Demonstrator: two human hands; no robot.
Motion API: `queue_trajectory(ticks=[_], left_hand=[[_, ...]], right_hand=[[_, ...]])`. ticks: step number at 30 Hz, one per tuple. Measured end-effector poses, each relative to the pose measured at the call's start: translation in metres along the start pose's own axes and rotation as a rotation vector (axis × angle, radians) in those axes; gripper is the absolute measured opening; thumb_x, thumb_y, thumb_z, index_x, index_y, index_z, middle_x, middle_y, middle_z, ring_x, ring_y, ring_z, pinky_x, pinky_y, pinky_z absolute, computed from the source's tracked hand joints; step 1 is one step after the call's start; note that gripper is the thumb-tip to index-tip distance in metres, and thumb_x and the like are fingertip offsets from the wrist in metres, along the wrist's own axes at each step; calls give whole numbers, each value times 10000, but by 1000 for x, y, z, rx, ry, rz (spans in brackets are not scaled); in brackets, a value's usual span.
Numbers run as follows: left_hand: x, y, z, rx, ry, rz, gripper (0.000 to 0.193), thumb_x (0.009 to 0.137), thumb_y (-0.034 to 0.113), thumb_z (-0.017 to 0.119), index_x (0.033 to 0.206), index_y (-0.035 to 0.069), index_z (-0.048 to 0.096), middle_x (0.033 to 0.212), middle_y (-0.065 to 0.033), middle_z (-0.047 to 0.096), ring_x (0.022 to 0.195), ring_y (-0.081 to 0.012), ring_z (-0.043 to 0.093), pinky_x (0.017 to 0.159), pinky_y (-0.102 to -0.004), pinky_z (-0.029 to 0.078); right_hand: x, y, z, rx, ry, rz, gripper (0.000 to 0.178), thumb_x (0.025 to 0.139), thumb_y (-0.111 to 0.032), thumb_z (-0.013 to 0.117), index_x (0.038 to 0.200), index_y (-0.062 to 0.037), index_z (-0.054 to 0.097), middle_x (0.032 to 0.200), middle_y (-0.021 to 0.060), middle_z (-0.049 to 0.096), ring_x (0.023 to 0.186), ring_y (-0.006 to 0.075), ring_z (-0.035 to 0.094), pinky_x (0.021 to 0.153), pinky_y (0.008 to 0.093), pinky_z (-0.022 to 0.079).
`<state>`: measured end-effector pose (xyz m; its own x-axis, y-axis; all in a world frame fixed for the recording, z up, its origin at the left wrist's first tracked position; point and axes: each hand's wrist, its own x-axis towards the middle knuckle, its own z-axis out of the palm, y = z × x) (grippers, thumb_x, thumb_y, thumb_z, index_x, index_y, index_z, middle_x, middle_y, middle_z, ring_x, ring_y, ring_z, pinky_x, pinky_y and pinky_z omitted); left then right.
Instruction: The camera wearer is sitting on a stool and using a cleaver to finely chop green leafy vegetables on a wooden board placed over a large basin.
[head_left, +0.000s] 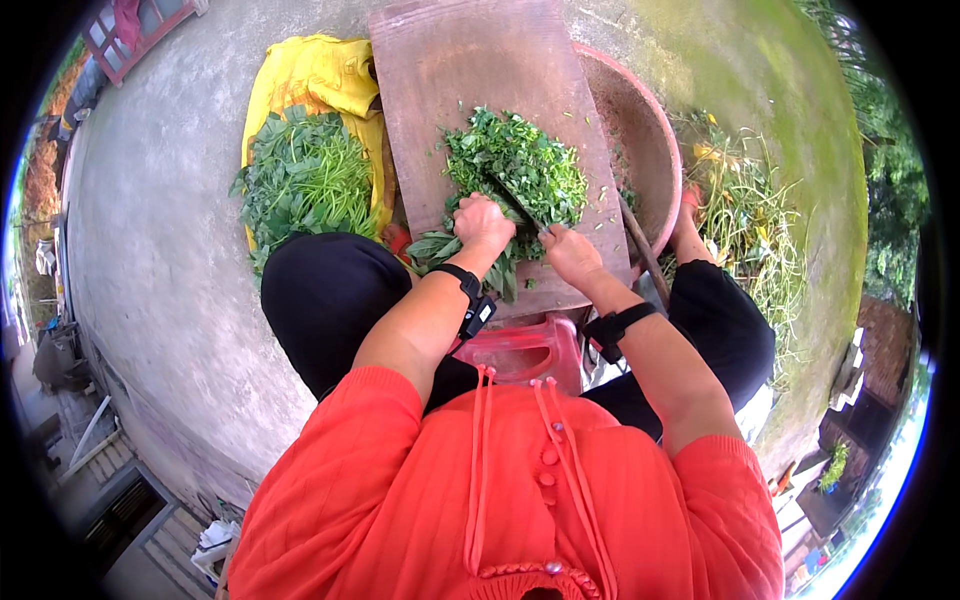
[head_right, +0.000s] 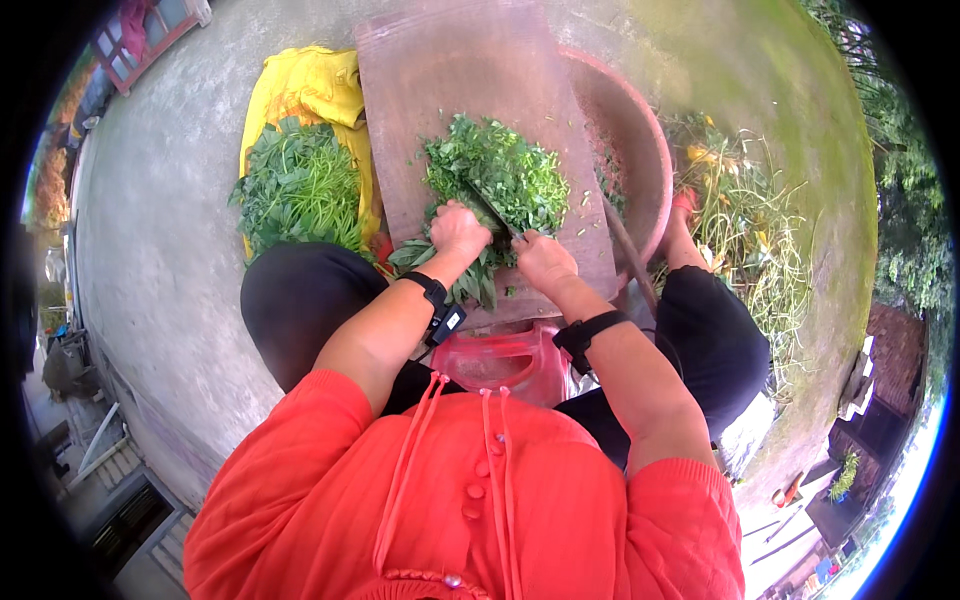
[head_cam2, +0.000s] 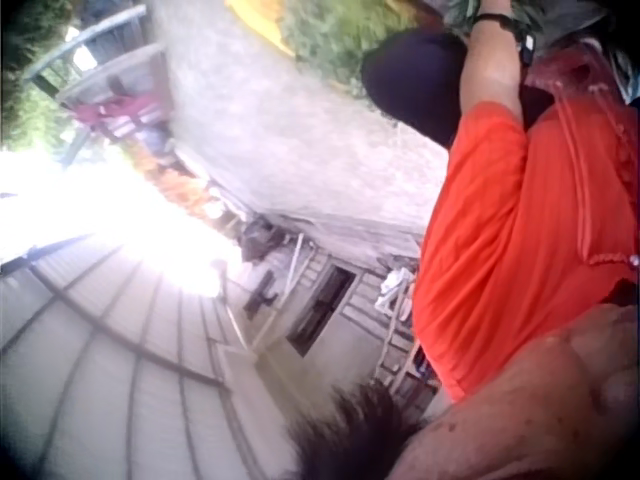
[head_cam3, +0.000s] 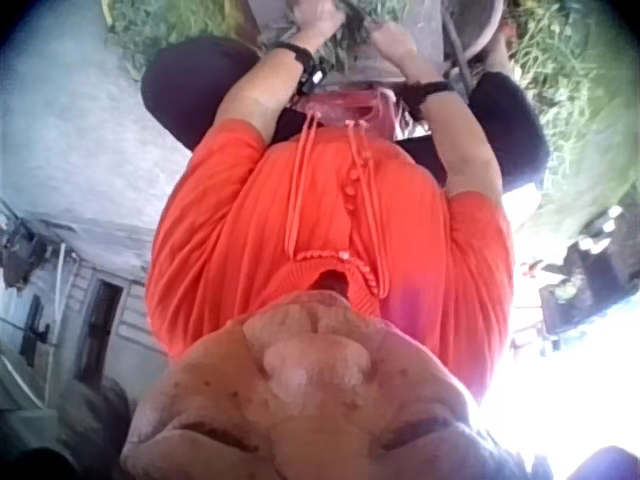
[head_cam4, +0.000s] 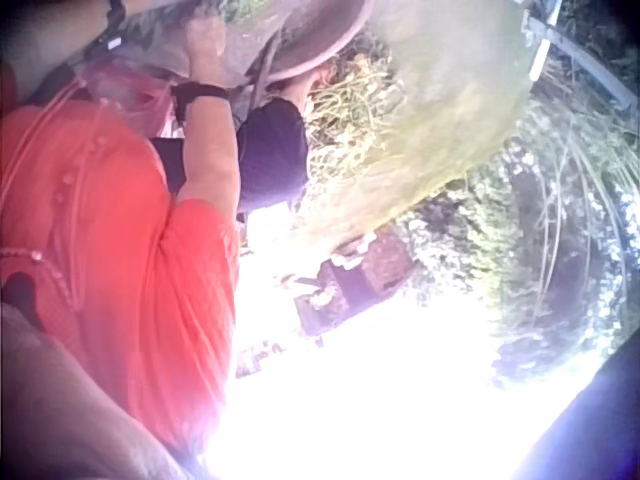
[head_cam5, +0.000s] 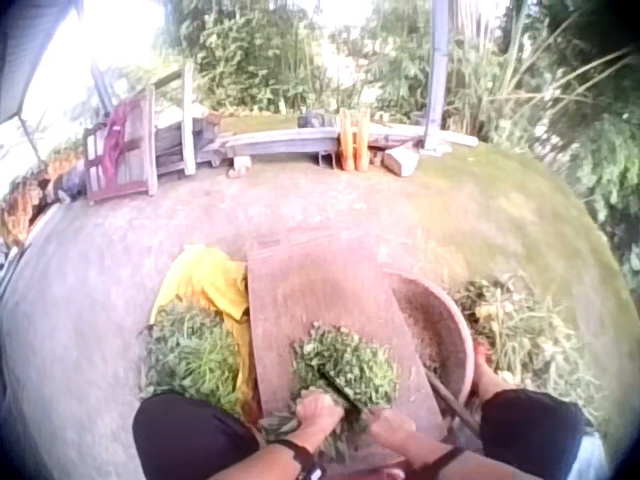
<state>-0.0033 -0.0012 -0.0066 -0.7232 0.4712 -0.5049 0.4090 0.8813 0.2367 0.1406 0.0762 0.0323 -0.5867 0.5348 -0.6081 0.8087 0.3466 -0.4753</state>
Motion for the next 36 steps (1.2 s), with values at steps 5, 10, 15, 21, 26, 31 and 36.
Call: queue_trajectory(ticks=[5,10,15,21,26,31,36], left_hand=[[-4,-8,3,51,-18,-33,767,654,321,816,1220,-57,463,1182,-234,548,1088,-388,586,906,-410,509],[-6,-1,-16,64,-15,76,686,708,360,766,1179,-65,506,1154,-264,557,1061,-391,601,876,-426,517],[2,-1,-1,6,-34,8,668,724,303,740,1214,-33,436,1199,-218,491,1099,-379,533,891,-442,505],[4,-12,4,40,-9,-21,759,629,286,814,1223,-36,468,1200,-235,538,1089,-378,585,909,-418,509],[1,-17,-4,-48,-23,-41,731,692,318,784,1237,-23,436,1206,-206,500,1129,-380,532,938,-432,489],[-12,0,-20,150,-113,35,778,713,359,766,1275,-34,400,1212,-221,498,1125,-386,526,947,-433,473],[1,-21,12,74,51,86,711,722,278,743,1242,-76,413,1166,-223,507,1076,-369,542,901,-422,492]], right_hand=[[-62,-16,-10,-62,41,-6,354,945,-377,457,1076,-75,588,993,247,662,962,439,622,846,537,473],[-100,-6,0,-94,10,53,336,948,-363,467,1129,-91,546,899,263,667,881,454,636,790,551,484],[-52,4,27,-12,80,46,350,951,-371,452,1140,-90,539,914,277,659,896,460,629,808,552,474],[-17,15,28,38,62,-65,366,951,-395,453,1108,-77,546,964,274,652,928,461,615,827,542,465],[-80,1,17,64,67,-80,355,957,-404,447,1096,-95,552,949,269,652,922,460,618,826,552,462],[-78,12,20,8,49,7,368,961,-398,439,1182,-118,530,952,269,654,926,457,621,818,556,465],[-57,6,29,42,36,2,377,956,-392,434,1197,-123,540,979,268,653,939,455,619,832,542,469]])
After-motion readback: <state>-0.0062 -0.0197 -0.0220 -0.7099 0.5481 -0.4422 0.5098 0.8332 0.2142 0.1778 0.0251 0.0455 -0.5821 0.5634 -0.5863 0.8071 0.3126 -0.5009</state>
